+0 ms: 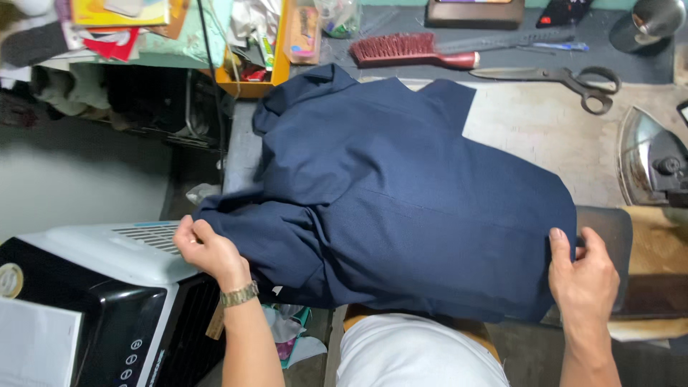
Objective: The person irons a piece of fabric over a dark blue suit jacket, uses a wooden block to press the fabric, and then checks the seams and buttons of the jacket by hand.
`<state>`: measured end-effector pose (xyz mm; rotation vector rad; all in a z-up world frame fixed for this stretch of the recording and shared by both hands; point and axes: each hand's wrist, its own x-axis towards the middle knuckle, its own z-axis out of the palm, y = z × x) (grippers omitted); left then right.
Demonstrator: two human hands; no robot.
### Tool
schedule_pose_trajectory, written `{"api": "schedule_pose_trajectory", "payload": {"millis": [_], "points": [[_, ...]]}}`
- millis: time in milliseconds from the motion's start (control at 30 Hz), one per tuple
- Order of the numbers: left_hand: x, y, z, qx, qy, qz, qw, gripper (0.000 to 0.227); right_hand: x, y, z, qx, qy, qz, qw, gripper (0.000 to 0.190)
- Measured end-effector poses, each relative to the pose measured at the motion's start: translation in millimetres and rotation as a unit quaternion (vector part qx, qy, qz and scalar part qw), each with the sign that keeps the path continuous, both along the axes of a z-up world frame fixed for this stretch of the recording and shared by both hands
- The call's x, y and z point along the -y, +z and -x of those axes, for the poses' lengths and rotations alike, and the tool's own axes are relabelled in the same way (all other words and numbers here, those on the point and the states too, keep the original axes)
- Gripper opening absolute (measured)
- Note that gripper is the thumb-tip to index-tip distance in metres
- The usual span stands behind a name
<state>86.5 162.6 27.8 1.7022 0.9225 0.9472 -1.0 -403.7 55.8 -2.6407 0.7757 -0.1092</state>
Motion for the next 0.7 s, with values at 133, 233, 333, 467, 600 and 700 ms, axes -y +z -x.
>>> {"api": "schedule_pose_trajectory", "payload": {"millis": [133, 233, 333, 467, 600, 700], "points": [[65, 61, -5, 0.033, -0.134, -0.319, 0.938, 0.023, -15, 13, -3, -0.041, -0.048, 0.014, 0.998, 0.061], [104, 66, -1, 0.062, -0.271, -0.355, 0.893, 0.015, -9, 8, -2, 0.037, -0.011, 0.038, 0.999, 0.05], [134, 50, 10, 0.033, -0.36, -0.27, 0.893, 0.015, -8, 16, -6, 0.066, -0.032, -0.029, 0.997, 0.058], [156, 29, 28, -0.029, -0.398, -0.243, 0.884, 0.021, 8, 22, -8, -0.034, -0.145, -0.2, 0.968, 0.064], [138, 8, 26, -0.152, -0.407, -0.176, 0.883, 0.025, 4, 30, -12, -0.041, -0.215, -0.345, 0.913, 0.064], [128, 5, 28, -0.223, -0.433, -0.168, 0.857, 0.038, 9, 18, -5, 0.064, -0.173, -0.401, 0.897, 0.056]]}}
